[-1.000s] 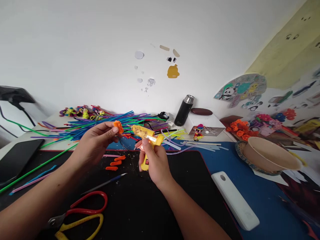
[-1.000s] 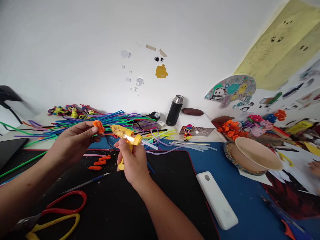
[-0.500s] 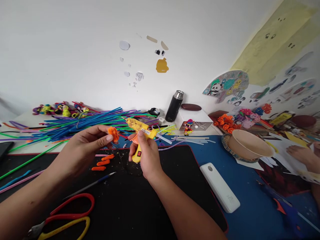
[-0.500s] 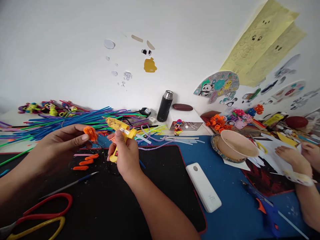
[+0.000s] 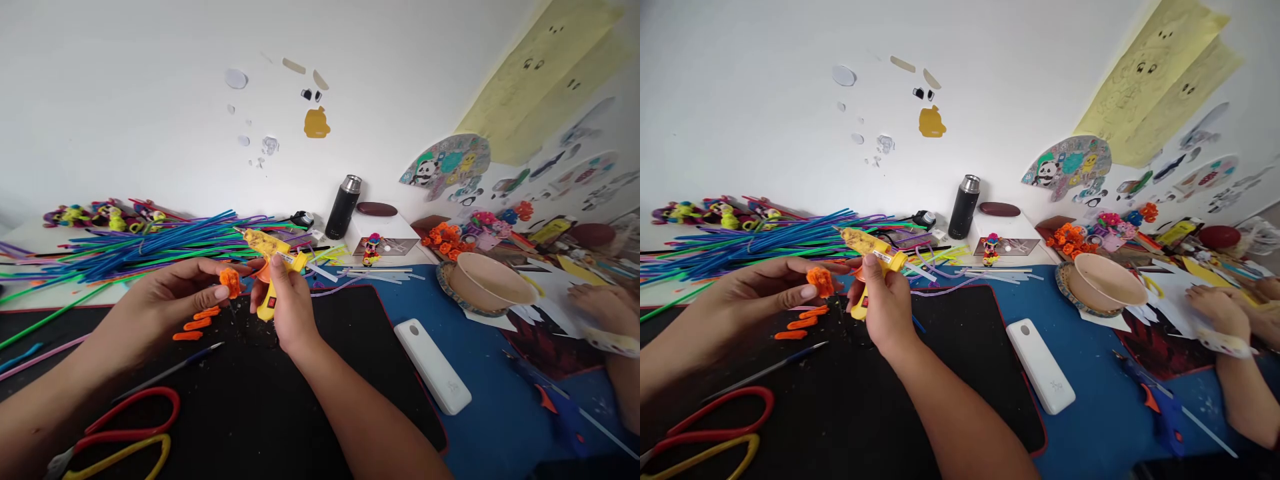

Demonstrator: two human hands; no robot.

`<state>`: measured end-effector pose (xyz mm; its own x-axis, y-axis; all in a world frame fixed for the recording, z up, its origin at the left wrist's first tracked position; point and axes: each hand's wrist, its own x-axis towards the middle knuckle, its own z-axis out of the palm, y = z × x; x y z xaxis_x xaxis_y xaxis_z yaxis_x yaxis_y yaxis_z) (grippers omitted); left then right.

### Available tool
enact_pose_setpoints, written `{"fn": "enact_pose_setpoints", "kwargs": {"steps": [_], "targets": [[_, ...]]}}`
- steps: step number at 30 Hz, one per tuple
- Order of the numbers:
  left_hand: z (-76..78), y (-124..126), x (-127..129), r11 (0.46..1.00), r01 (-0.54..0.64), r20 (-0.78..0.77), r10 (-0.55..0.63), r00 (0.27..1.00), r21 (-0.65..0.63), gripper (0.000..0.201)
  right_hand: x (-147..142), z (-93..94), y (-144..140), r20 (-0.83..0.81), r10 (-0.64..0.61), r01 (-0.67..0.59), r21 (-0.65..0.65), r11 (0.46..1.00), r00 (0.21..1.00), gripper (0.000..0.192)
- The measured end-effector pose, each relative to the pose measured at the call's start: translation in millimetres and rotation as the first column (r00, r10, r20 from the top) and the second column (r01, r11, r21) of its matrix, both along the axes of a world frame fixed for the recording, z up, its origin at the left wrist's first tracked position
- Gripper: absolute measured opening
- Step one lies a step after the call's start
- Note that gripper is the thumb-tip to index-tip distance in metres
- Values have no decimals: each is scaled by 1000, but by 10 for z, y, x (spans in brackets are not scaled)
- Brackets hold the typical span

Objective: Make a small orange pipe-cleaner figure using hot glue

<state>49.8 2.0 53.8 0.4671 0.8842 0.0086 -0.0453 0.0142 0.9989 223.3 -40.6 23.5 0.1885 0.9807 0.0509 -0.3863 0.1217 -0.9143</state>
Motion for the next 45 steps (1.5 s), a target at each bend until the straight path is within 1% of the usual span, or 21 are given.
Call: {"fn": "enact_pose_setpoints", "kwargs": {"steps": [2, 8, 11, 13, 16, 18, 20, 25, 28, 30, 32, 33, 35, 36, 38, 40, 42, 45], "targets": [[21, -9, 4, 1000, 5, -14, -4, 1000, 27, 30, 8, 9, -3, -1, -7, 7, 1, 1000, 1000, 70], [82, -46, 15, 978, 106, -48, -99, 994, 179, 17, 22, 48, -7, -15, -44, 44, -16, 999, 999, 69], [101, -59, 17, 974, 100, -44, -93, 995, 205, 14, 20, 56, -7, -12, -47, 47, -26, 999, 999, 70], [115, -72, 22, 979, 85, -41, -78, 996, 184, 17, 19, 55, -10, -11, -40, 39, -30, 999, 999, 70], [129, -105, 43, 989, 93, -22, -91, 996, 117, 20, 24, 43, -17, -20, -43, 42, -27, 999, 999, 68], [127, -132, 63, 992, 110, 2, -110, 994, 68, 20, 33, 31, -20, -28, -55, 54, -30, 998, 998, 66], [115, -160, 81, 988, 152, 14, -152, 988, 22, 19, 43, 24, -24, -28, -82, 81, -44, 996, 996, 66], [86, -226, 85, 955, 278, 23, -277, 961, -102, 14, 57, 43, -34, -21, -145, 143, -73, 987, 989, 68], [121, -281, 80, 932, 330, 41, -328, 944, -146, 14, 66, 58, -28, -2, -170, 169, -85, 982, 986, 68], [164, -325, 85, 915, 372, 19, -374, 927, -155, 13, 79, 58, -15, -13, -190, 188, -90, 978, 982, 66], [202, -350, 91, 913, 390, -12, -394, 919, -117, 11, 95, 52, 1, -39, -205, 201, -91, 975, 978, 64], [212, -345, 88, 922, 377, -16, -380, 925, -88, 10, 101, 48, 8, -48, -205, 200, -89, 976, 978, 63], [213, -285, 63, 953, 300, 6, -300, 954, -44, 13, 102, 43, 17, -55, -187, 182, -83, 980, 981, 64], [205, -231, 38, 970, 240, 28, -239, 971, -40, 15, 97, 42, 19, -56, -174, 169, -82, 982, 983, 64], [177, -89, -30, 996, 75, 86, -71, 994, -50, 23, 74, 43, 17, -55, -149, 144, -84, 986, 987, 65], [143, 71, -99, 990, -115, 155, 127, 980, -80, 29, 45, 44, 13, -43, -134, 130, -82, 988, 990, 65], [110, 211, -142, 963, -249, 175, 264, 949, -102, 39, 23, 39, 13, -29, -105, 103, -61, 993, 994, 65], [80, 320, -144, 939, -313, 155, 333, 930, -140, 47, 11, 21, 12, -1, -48, 48, -37, 998, 999, 66]]}}
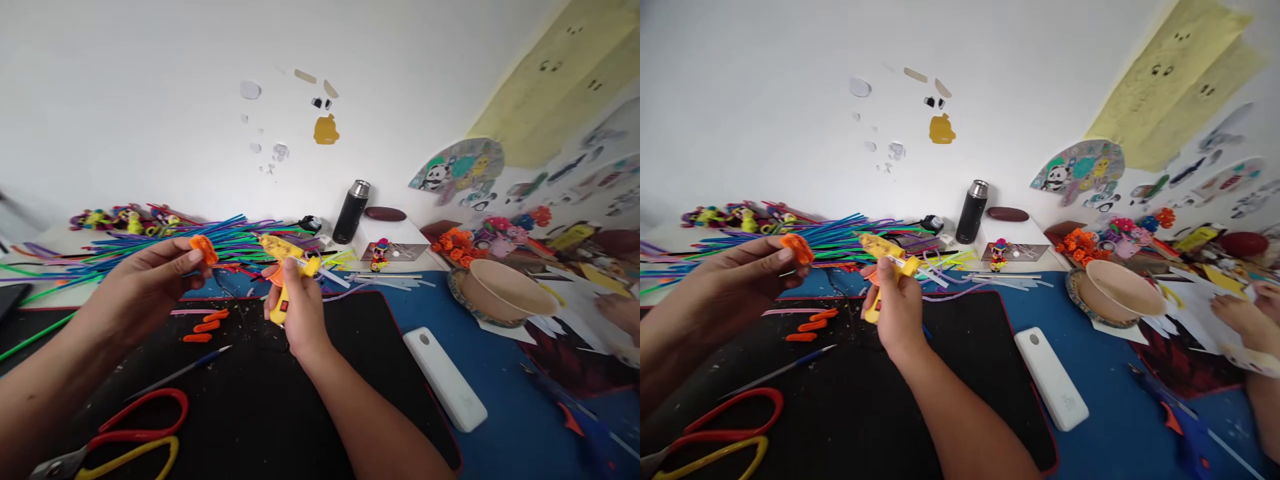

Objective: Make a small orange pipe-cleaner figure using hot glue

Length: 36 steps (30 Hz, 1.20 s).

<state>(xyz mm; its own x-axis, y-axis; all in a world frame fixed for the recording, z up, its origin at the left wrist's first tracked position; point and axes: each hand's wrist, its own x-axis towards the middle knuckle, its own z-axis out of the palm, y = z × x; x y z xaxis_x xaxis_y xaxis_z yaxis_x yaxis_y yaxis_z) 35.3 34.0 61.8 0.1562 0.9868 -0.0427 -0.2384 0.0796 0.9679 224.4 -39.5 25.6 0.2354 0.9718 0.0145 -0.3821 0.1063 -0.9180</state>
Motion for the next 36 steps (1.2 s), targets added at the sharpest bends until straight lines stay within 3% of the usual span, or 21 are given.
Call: {"fn": "enact_pose_setpoints", "kwargs": {"steps": [14, 23, 30, 36], "targets": [[-20, -23, 42, 996, -25, -73, 19, 997, -85, 55, -94, 33, -163, 243, 68, -76, 25, 997, 968, 67], [-93, 6, -2, 999, 22, -43, -20, 999, 44, 48, -83, -32, -161, 268, 73, -87, 40, 995, 961, 68], [-45, -30, 22, 988, 102, 15, -104, 994, 117, 34, -99, 7, -202, 273, 62, -83, 65, 994, 960, 66], [-45, -31, 26, 985, 90, 18, -94, 995, 146, 36, -106, 6, -221, 301, 83, -106, 58, 993, 950, 67]]}}
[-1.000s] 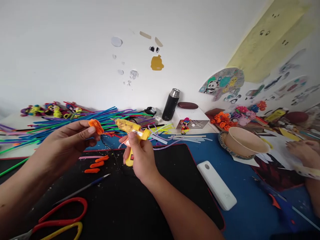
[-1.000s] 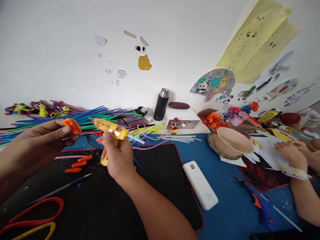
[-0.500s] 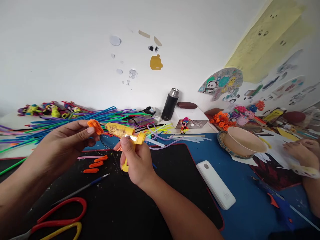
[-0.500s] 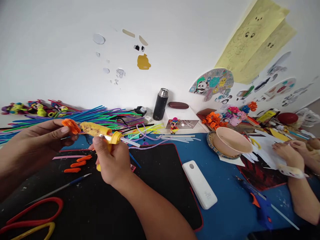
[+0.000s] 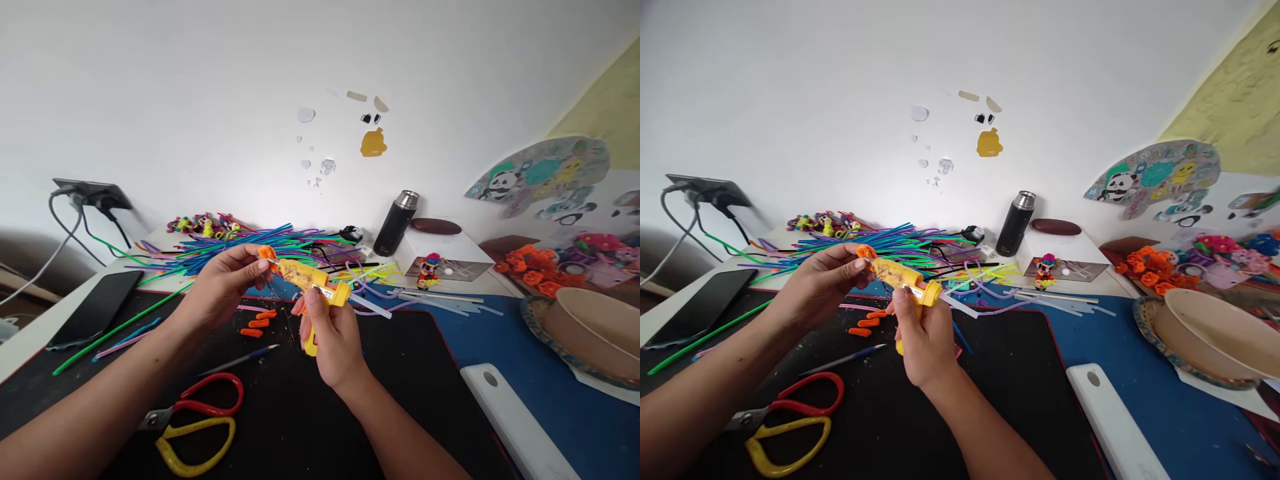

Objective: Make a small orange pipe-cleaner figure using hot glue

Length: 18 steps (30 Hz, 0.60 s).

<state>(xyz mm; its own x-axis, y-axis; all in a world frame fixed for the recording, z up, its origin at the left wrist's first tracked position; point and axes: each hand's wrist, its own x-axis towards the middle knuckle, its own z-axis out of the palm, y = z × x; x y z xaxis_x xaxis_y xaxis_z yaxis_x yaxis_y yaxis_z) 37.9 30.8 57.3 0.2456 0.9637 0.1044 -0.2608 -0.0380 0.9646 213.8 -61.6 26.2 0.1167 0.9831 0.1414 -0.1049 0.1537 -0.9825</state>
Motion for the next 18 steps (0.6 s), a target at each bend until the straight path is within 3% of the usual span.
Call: {"fn": "enact_pose_setpoints", "kwargs": {"steps": [18], "targets": [[-37, 23, -25, 997, -23, -14, 24, 1000, 73, 37, -2, 3, -9, 7, -32, 32, -20, 999, 999, 67]]}}
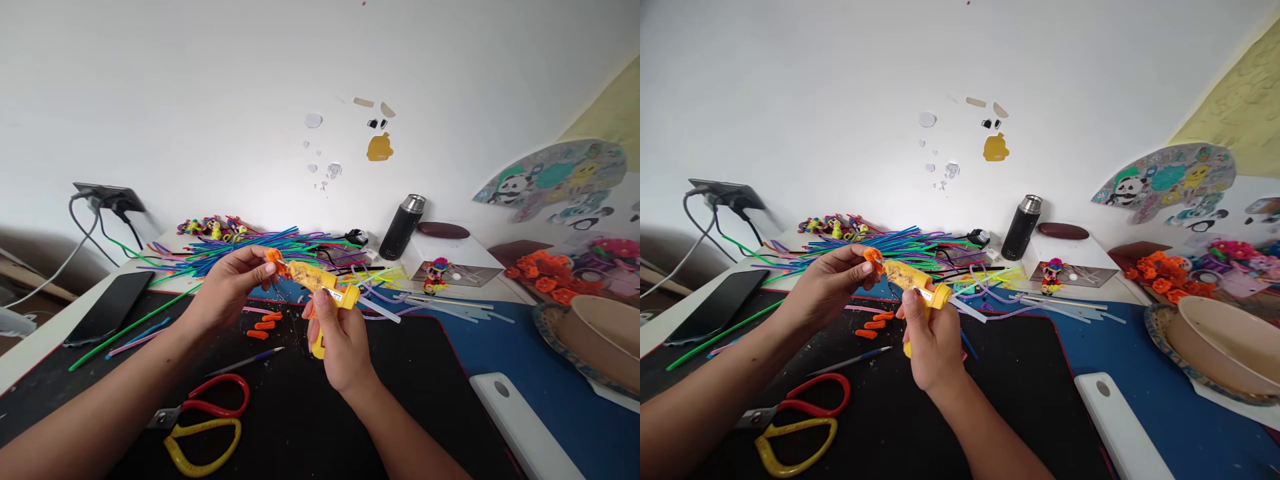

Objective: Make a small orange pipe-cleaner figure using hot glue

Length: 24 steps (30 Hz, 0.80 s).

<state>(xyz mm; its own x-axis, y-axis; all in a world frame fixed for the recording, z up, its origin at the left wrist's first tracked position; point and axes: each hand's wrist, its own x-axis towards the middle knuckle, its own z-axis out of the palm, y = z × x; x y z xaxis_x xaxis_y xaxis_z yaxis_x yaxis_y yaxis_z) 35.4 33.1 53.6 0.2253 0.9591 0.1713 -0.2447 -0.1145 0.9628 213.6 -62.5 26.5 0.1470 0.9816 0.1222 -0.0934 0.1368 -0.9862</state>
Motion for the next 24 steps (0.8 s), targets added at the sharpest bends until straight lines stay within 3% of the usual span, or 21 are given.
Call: {"fn": "enact_pose_setpoints", "kwargs": {"steps": [24], "targets": [[19, 10, -23, 998, -13, 4, 12, 1000, 54, 33, -19, 38, -22, 41, 8, -8, 7, 1000, 999, 66]]}}
